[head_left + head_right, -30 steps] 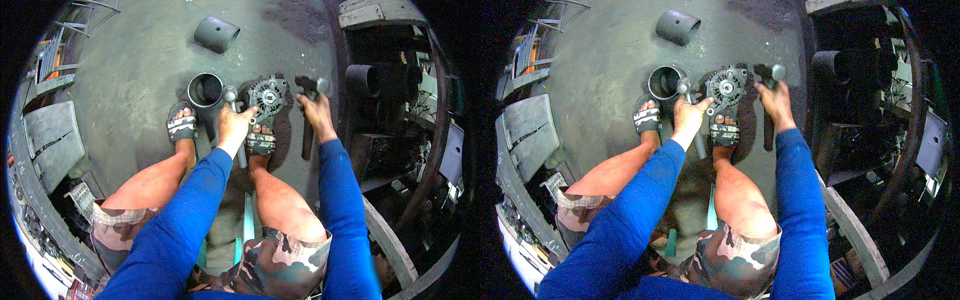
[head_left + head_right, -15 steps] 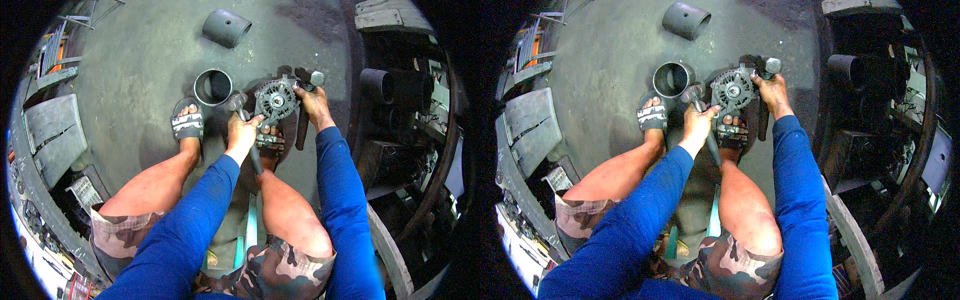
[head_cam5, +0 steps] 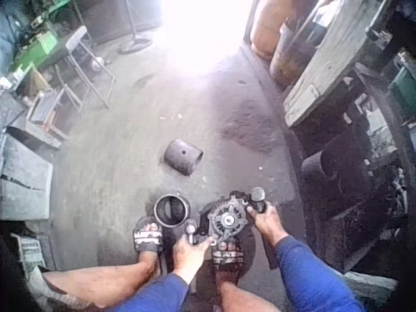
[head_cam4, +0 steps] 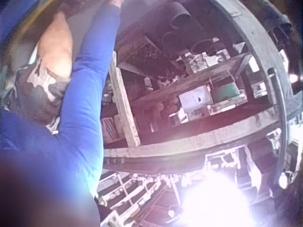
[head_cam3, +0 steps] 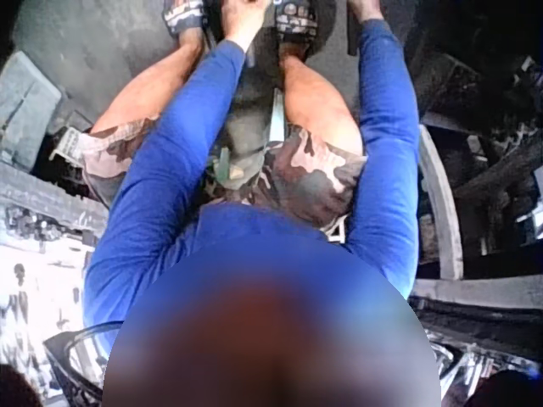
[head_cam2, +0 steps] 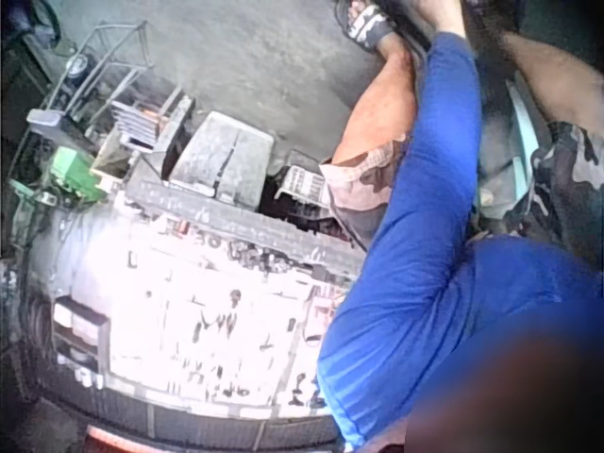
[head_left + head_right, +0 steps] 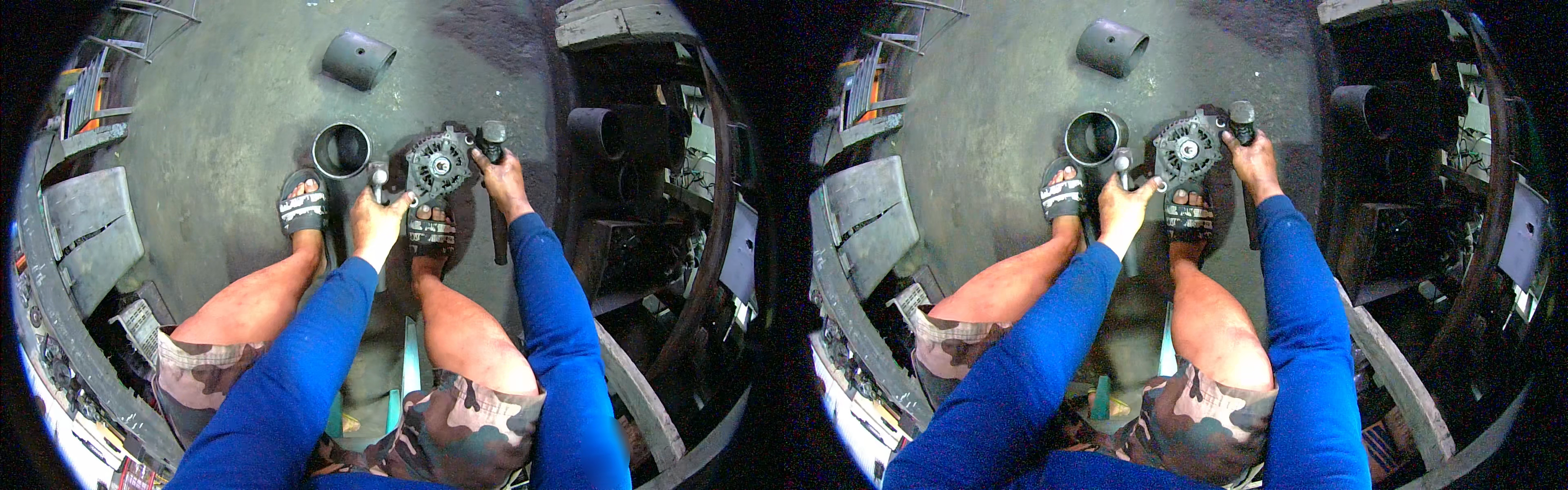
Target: The person sits on a low stool and uses a hammer to tap a bearing into an alternator stator, then places the stator into a cylindrical housing and secures it. The person moves between the floor and a workbench during the process.
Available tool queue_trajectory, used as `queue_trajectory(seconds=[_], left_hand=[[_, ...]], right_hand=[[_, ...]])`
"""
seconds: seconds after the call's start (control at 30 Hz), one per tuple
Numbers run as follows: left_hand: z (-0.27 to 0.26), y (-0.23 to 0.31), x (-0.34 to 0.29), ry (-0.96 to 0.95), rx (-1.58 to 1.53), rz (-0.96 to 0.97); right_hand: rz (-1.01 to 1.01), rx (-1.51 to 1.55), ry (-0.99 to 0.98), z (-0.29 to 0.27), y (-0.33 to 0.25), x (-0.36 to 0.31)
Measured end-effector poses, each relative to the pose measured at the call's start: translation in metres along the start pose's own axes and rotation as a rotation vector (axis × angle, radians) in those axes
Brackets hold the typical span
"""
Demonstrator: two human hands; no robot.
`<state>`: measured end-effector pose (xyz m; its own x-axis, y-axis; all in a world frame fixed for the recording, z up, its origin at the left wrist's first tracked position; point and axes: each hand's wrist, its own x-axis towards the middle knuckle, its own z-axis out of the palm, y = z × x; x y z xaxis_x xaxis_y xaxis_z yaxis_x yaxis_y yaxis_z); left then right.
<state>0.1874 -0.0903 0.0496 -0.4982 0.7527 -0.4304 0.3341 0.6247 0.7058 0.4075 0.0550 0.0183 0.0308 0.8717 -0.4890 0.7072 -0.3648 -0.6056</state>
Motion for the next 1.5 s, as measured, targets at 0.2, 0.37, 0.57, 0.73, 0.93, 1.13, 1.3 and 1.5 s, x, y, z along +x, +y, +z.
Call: queue_trajectory(seconds=[0.2, 0.37, 0.57, 0.73, 0.93, 1.13, 1.3, 1.5], left_hand=[[-0.018, 0.062, -0.027, -0.283, 0.207, 0.166], [-0.013, 0.119, -0.028, -0.520, 0.316, 0.068], [-0.017, 0.122, -0.013, -0.511, 0.310, 0.015], [-0.011, 0.118, -0.008, -0.550, 0.371, -0.094], [-0.015, 0.122, 0.000, -0.643, 0.406, -0.149], [-0.015, 0.124, 0.002, -0.649, 0.393, -0.151], [-0.010, 0.119, 0.002, -0.711, 0.482, -0.112], [-0.008, 0.126, 0.000, -0.624, 0.402, -0.151]], right_hand=[[0.079, 0.154, -0.005, -0.070, -0.011, -0.089], [0.068, 0.044, 0.070, -0.107, -0.050, -0.150], [-0.059, -0.028, 0.004, -0.123, -0.086, -0.179], [-0.236, 0.056, 0.147, -0.121, -0.097, -0.188], [-0.428, -0.062, 0.088, -0.096, -0.121, -0.177], [-0.218, -0.442, -0.046, -0.080, -0.132, -0.161], [-0.476, -0.086, 0.184, -0.081, -0.130, -0.168], [-0.168, -0.379, -0.002, -0.073, -0.120, -0.163]])
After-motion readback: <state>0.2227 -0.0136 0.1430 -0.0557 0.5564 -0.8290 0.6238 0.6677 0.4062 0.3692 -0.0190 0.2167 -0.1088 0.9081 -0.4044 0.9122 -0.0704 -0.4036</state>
